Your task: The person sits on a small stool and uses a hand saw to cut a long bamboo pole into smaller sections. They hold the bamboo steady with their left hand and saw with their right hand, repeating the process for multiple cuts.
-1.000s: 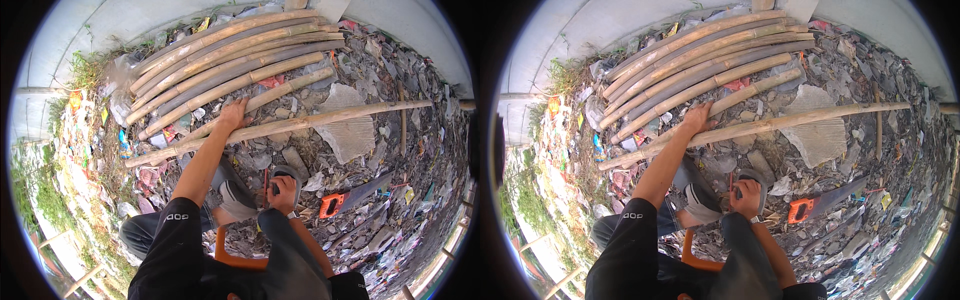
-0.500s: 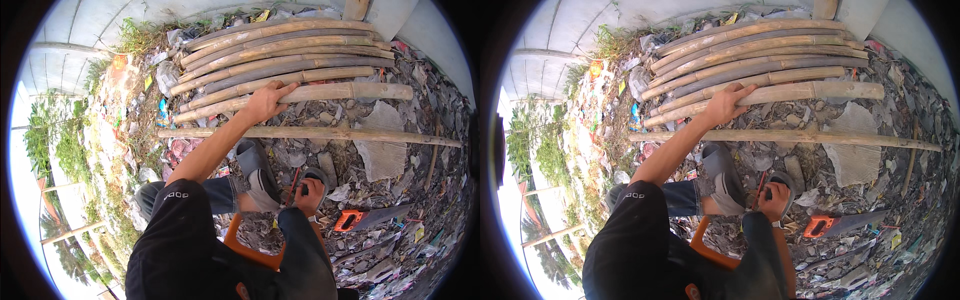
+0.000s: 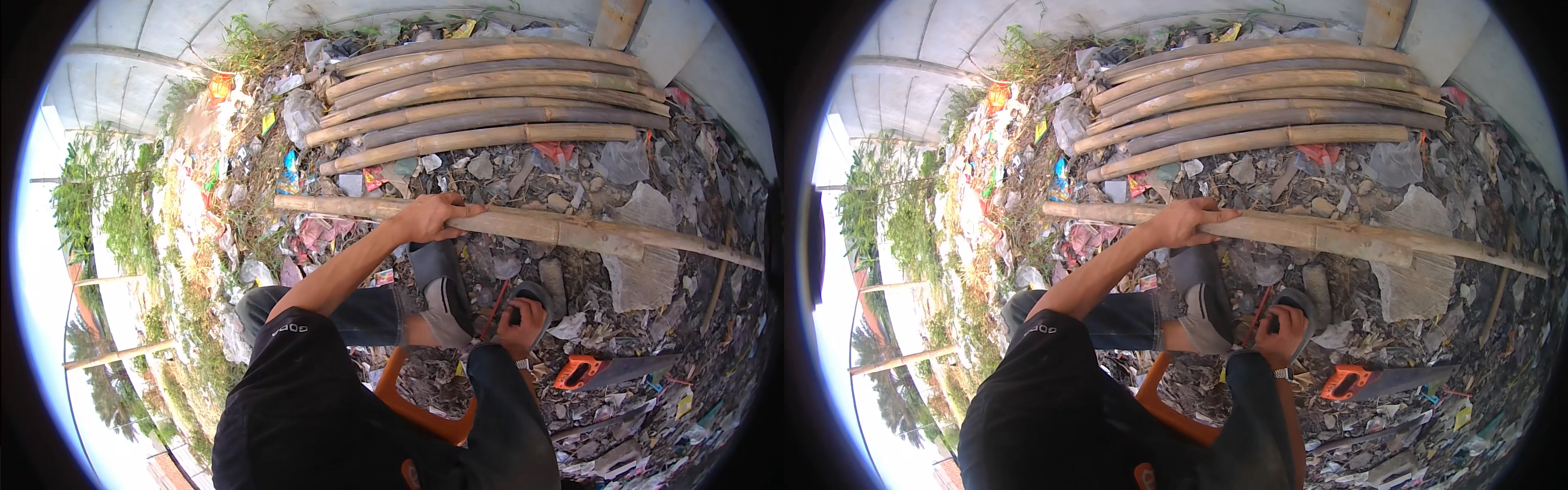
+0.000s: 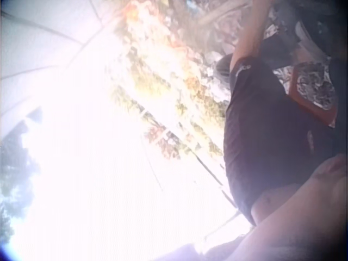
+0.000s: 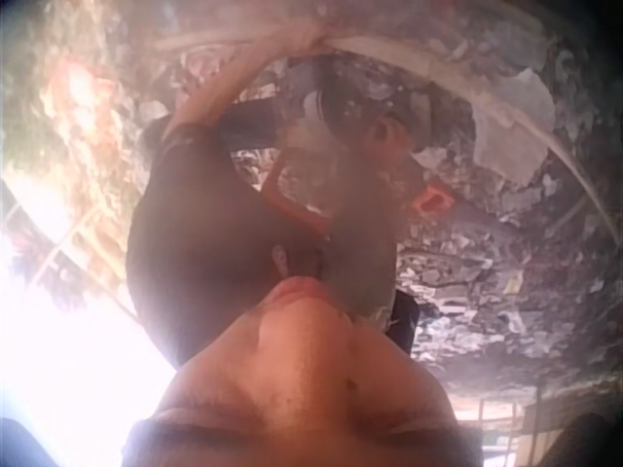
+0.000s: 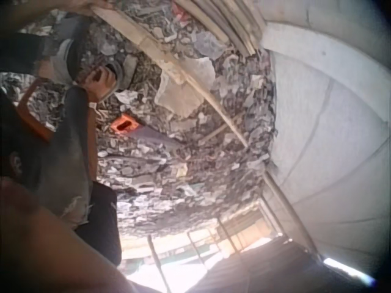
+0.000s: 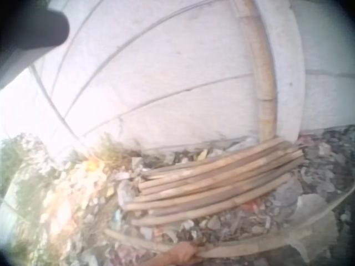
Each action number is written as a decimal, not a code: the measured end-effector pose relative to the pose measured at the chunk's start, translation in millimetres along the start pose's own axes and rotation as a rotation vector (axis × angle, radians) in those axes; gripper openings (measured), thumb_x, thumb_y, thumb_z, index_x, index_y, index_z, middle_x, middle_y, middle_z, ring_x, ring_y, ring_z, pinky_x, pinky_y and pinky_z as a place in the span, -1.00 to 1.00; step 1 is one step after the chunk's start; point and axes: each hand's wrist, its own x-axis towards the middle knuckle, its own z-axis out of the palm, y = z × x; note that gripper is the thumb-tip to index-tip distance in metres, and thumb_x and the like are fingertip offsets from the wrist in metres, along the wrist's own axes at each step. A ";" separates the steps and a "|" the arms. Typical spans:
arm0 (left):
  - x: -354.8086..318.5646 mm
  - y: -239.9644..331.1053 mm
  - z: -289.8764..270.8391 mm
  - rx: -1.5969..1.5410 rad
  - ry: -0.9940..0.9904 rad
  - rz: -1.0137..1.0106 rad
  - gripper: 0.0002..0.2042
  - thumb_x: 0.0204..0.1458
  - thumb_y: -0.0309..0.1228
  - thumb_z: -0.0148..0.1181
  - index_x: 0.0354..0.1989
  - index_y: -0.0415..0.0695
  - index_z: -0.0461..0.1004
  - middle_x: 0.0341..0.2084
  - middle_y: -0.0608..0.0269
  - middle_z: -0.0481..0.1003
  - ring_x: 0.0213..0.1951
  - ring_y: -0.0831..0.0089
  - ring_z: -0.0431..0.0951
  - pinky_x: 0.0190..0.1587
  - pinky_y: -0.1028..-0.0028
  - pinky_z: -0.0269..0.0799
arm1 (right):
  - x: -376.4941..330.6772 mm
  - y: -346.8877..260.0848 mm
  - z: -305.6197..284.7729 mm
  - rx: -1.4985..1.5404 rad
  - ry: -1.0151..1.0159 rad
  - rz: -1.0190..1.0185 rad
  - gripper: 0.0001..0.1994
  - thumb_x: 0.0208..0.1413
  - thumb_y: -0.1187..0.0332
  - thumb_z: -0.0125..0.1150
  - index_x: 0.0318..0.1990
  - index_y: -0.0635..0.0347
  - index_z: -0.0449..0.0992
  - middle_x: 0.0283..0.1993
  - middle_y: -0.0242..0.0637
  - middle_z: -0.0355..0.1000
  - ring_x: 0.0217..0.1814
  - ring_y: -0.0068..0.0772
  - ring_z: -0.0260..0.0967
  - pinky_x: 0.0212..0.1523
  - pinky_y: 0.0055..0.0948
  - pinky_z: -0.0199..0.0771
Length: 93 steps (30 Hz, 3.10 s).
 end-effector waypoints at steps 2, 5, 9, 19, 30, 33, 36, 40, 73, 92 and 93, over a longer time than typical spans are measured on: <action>-2.0 -5.2 0.9 0.000 0.011 0.001 -0.26 0.10 -0.18 0.39 0.51 0.37 0.28 -0.08 0.03 0.53 -0.09 -0.09 0.62 -0.08 0.02 0.56 | -1.2 -0.2 1.8 -0.005 -0.001 0.001 -0.84 -0.04 0.43 0.29 -0.25 0.10 0.59 -0.14 -0.27 0.55 -0.05 -0.06 0.49 0.04 0.00 0.37; 8.9 -7.9 -3.9 -0.015 0.014 0.002 -0.27 0.10 -0.22 0.39 0.50 0.31 0.30 -0.09 0.01 0.54 -0.11 -0.09 0.61 -0.07 0.04 0.54 | 0.2 4.0 1.2 -0.003 0.005 -0.003 -0.83 -0.04 0.42 0.30 -0.24 0.10 0.60 -0.14 -0.28 0.55 -0.06 -0.07 0.49 0.03 0.00 0.37; 23.8 -15.0 -5.4 -0.124 0.083 0.069 -0.30 0.09 -0.26 0.40 0.48 0.16 0.35 -0.17 -0.03 0.54 -0.17 -0.11 0.59 -0.10 0.09 0.51 | 5.6 4.0 -4.8 0.007 0.004 -0.003 -0.82 -0.06 0.43 0.31 -0.25 0.11 0.60 -0.15 -0.28 0.54 -0.06 -0.08 0.49 0.03 -0.01 0.38; 32.9 -7.7 -14.3 -0.137 0.065 0.021 -0.29 0.03 -0.36 0.43 0.44 0.08 0.40 -0.17 -0.07 0.55 -0.18 -0.11 0.59 -0.09 0.12 0.52 | 8.5 -1.3 -9.7 0.079 0.026 0.054 -0.86 -0.09 0.44 0.36 -0.32 0.03 0.58 -0.23 -0.38 0.53 -0.11 -0.18 0.50 -0.03 -0.15 0.41; 40.4 -7.4 -11.1 -0.137 0.051 -0.026 -0.33 0.00 -0.43 0.44 0.39 -0.01 0.46 -0.16 -0.11 0.55 -0.17 -0.08 0.60 -0.06 0.16 0.52 | 4.8 -1.2 -10.1 0.103 0.039 0.084 -0.85 -0.08 0.45 0.38 -0.33 0.03 0.56 -0.21 -0.42 0.51 -0.11 -0.23 0.50 0.02 -0.18 0.43; 40.8 -6.7 -11.1 -0.150 0.065 -0.015 -0.33 -0.01 -0.44 0.45 0.38 -0.03 0.47 -0.16 -0.11 0.55 -0.17 -0.08 0.59 -0.06 0.17 0.51 | 4.5 -0.4 -10.5 0.117 0.024 0.089 -0.86 -0.07 0.45 0.38 -0.32 0.04 0.57 -0.21 -0.41 0.52 -0.09 -0.23 0.50 0.03 -0.17 0.43; 41.1 -3.7 -14.8 -0.140 0.035 -0.054 -0.33 -0.02 -0.45 0.45 0.37 -0.03 0.48 -0.16 -0.10 0.54 -0.18 -0.08 0.59 -0.07 0.16 0.50 | 4.4 -0.3 -10.7 0.123 0.016 0.095 -0.86 -0.07 0.46 0.38 -0.32 0.04 0.57 -0.20 -0.41 0.52 -0.08 -0.23 0.50 0.04 -0.16 0.43; 40.9 -3.9 -13.3 -0.140 0.045 -0.063 -0.34 -0.01 -0.46 0.45 0.37 -0.04 0.48 -0.17 -0.08 0.55 -0.19 -0.07 0.59 -0.07 0.17 0.51 | 5.2 -1.2 -11.3 0.123 0.018 0.093 -0.85 -0.08 0.45 0.39 -0.33 0.04 0.57 -0.20 -0.41 0.52 -0.08 -0.23 0.50 0.04 -0.17 0.43; 238.1 187.7 94.3 0.068 0.193 0.003 -0.35 0.17 -0.04 0.36 0.34 -0.15 0.38 0.11 -0.14 0.48 0.17 -0.13 0.52 0.15 0.02 0.49 | -18.4 -1.0 -34.2 -0.001 0.305 0.297 -0.68 -0.10 0.49 0.33 -0.11 0.08 0.55 0.01 -0.13 0.47 0.07 0.08 0.41 0.10 -0.02 0.38; 50.3 37.3 87.1 0.074 0.206 -0.181 -0.43 0.18 -0.14 0.35 0.30 -0.15 0.43 0.03 -0.15 0.54 0.05 -0.17 0.55 0.08 -0.03 0.48 | -139.3 90.8 -123.8 -0.453 0.115 0.808 -0.40 -0.01 0.29 0.37 0.24 0.24 0.44 0.10 -0.04 0.40 0.25 0.08 0.30 0.31 0.13 0.13; 47.8 39.3 81.9 0.113 0.218 -0.186 -0.43 0.18 -0.15 0.36 0.31 -0.14 0.43 0.05 -0.13 0.53 0.07 -0.15 0.54 0.11 -0.03 0.47 | -138.0 89.8 -121.2 -0.466 0.124 0.807 -0.40 -0.01 0.29 0.37 0.24 0.25 0.44 0.11 -0.04 0.40 0.26 0.08 0.30 0.31 0.13 0.13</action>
